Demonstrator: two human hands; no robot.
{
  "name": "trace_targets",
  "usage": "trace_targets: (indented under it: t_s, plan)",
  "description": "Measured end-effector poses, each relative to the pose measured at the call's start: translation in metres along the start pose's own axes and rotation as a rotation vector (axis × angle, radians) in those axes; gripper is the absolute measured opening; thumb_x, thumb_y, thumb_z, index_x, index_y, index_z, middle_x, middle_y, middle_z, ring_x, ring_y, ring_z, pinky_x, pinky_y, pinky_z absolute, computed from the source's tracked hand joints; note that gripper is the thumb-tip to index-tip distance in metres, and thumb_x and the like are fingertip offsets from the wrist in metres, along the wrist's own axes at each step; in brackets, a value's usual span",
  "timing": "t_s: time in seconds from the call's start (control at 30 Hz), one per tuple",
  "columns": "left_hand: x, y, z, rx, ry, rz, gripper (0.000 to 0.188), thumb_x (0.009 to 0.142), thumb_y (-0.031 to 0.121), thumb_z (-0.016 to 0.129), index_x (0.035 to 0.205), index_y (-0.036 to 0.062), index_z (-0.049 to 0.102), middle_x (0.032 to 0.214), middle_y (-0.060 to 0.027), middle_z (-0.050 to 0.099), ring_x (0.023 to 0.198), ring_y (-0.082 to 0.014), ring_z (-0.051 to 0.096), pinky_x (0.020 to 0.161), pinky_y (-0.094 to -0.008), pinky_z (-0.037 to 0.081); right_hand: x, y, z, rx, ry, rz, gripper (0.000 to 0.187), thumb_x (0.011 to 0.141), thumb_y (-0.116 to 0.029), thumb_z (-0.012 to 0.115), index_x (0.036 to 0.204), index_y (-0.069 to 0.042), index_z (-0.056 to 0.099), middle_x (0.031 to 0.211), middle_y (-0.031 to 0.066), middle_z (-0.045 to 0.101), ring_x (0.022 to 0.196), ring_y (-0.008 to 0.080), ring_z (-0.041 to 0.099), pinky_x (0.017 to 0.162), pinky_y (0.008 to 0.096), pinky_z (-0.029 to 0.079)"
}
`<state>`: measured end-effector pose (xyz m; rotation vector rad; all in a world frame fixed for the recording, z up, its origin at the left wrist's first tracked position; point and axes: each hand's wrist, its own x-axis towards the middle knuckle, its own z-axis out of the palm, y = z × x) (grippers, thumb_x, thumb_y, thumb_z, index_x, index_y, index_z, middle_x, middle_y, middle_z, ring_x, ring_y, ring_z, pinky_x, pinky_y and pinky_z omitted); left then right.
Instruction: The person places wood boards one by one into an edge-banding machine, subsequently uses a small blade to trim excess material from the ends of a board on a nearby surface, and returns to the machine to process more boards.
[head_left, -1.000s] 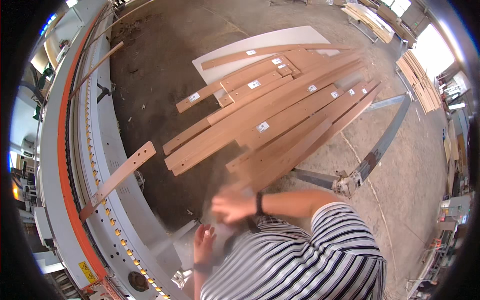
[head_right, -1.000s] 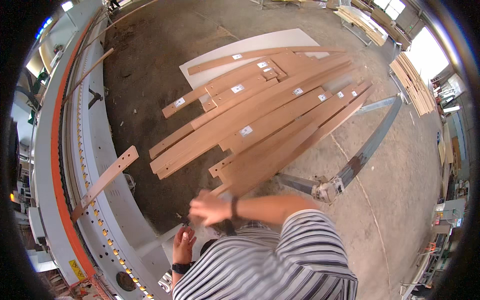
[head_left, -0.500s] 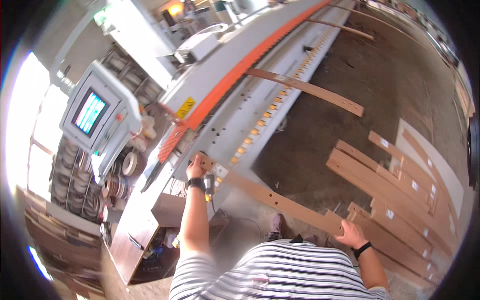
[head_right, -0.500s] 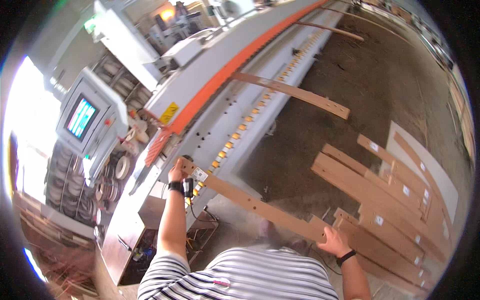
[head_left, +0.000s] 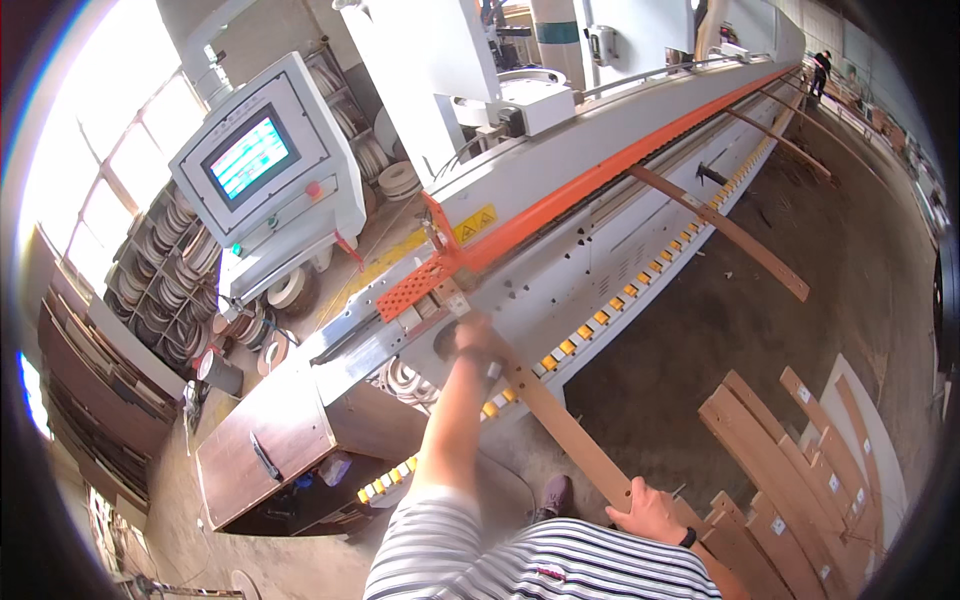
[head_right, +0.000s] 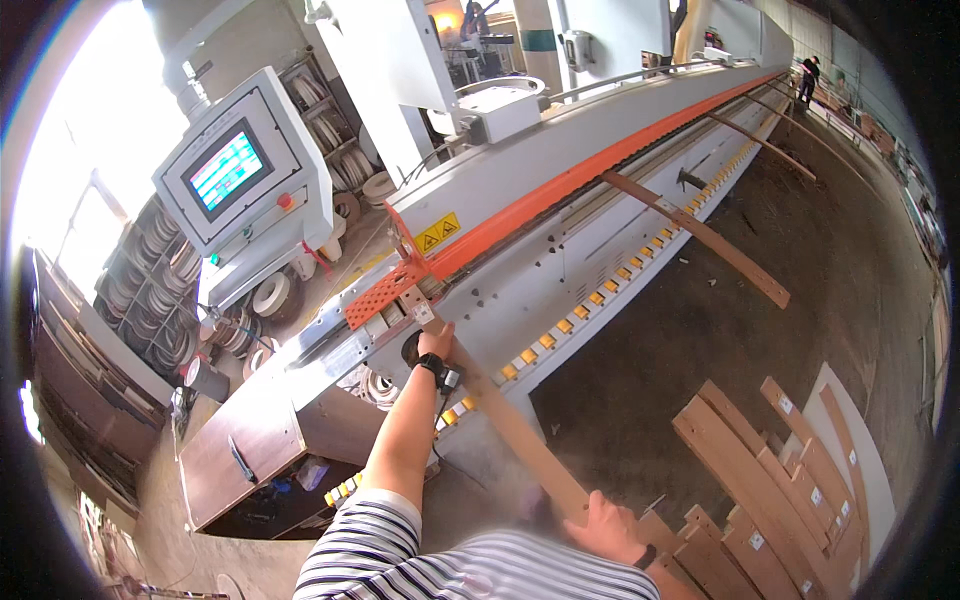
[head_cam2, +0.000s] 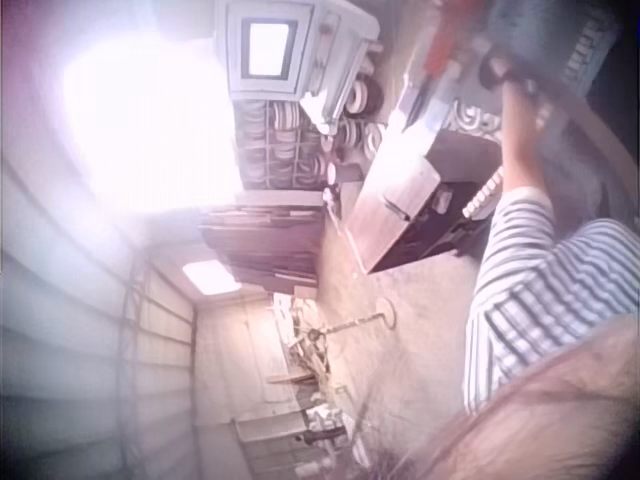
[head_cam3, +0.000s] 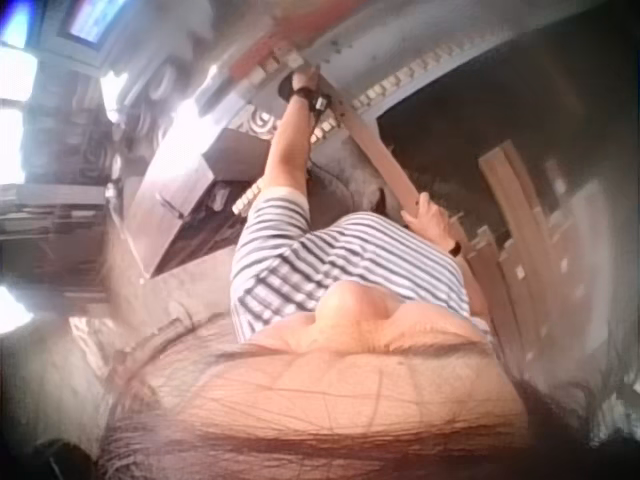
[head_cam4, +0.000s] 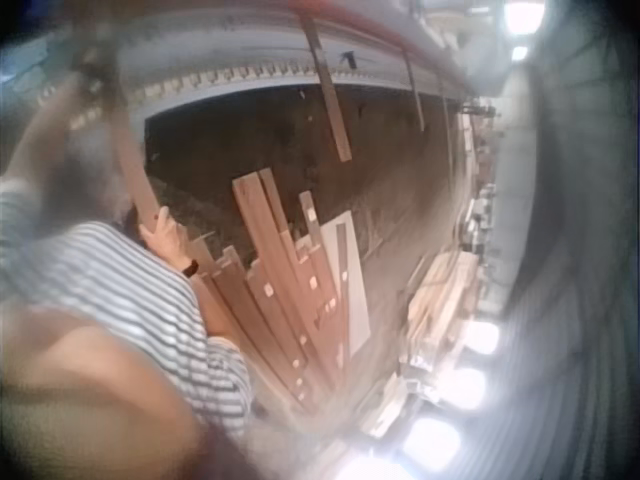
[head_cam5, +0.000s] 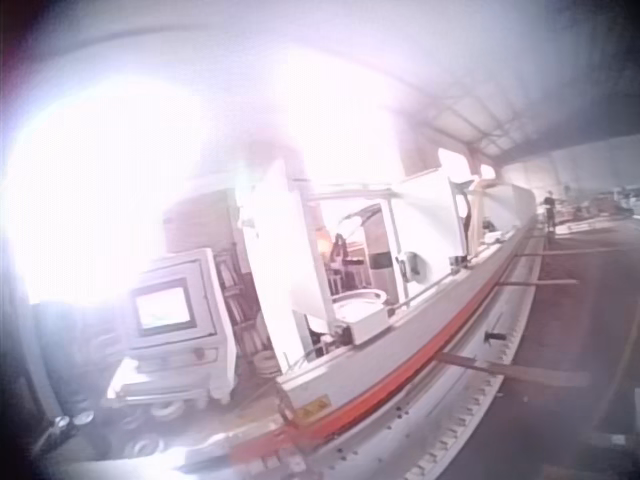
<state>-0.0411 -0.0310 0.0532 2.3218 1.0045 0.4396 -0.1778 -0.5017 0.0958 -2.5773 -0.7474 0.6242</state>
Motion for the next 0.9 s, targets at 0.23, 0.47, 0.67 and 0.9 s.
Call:
trace_targets:
  t_s: [0.23, 0.47, 0.67, 0.9]
  plan:
    - [0.011, 0.005, -0.022, -0.136, -0.12, -0.18, 0.081, 0.078, 0.059, 0.066, 0.11, -0.0152, 0.061, 0.113, -0.0329, 0.064, 0.11, -0.0406, 0.063, 0.092, -0.0433, 0.05, 0.01, -0.016, -0.012, 0.074, -0.037, 0.012, 0.057, 0.077, -0.046, 0.072, 0.101, 0.001, 0.052, 0.086, 0.0236, 0.068, 0.082, 0.043, 0.067, 0.073, 0.0507, 0.053]
    - [0.016, 0.003, -0.011, -0.067, -0.072, -0.211, 0.038, 0.085, 0.038, 0.057, 0.102, 0.0065, 0.068, 0.112, -0.0184, 0.068, 0.098, -0.0384, 0.066, 0.085, -0.0455, 0.052, 0.016, -0.017, -0.021, 0.08, -0.096, 0.053, 0.054, 0.076, -0.045, 0.072, 0.098, 0.001, 0.053, 0.082, 0.0228, 0.068, 0.078, 0.0413, 0.068, 0.073, 0.048, 0.053]
    - [0.025, 0.001, 0.012, -0.081, -0.064, -0.122, 0.058, 0.081, 0.048, 0.062, 0.107, -0.0034, 0.065, 0.11, -0.0278, 0.065, 0.106, -0.0409, 0.063, 0.092, -0.046, 0.049, 0.023, -0.008, -0.032, 0.069, -0.064, 0.05, 0.054, 0.075, -0.044, 0.074, 0.097, 0.0, 0.051, 0.083, 0.0241, 0.068, 0.079, 0.0426, 0.067, 0.072, 0.049, 0.054]
    - [0.036, 0.037, 0.06, -0.108, -0.024, 0.062, 0.037, 0.084, 0.036, 0.057, 0.096, 0.0036, 0.069, 0.102, -0.0245, 0.067, 0.098, -0.0411, 0.063, 0.088, -0.0492, 0.048, 0.045, 0.031, -0.052, 0.024, 0.05, 0.019, 0.054, 0.071, -0.042, 0.078, 0.096, -0.002, 0.052, 0.082, 0.0211, 0.068, 0.077, 0.0394, 0.068, 0.072, 0.0476, 0.054]
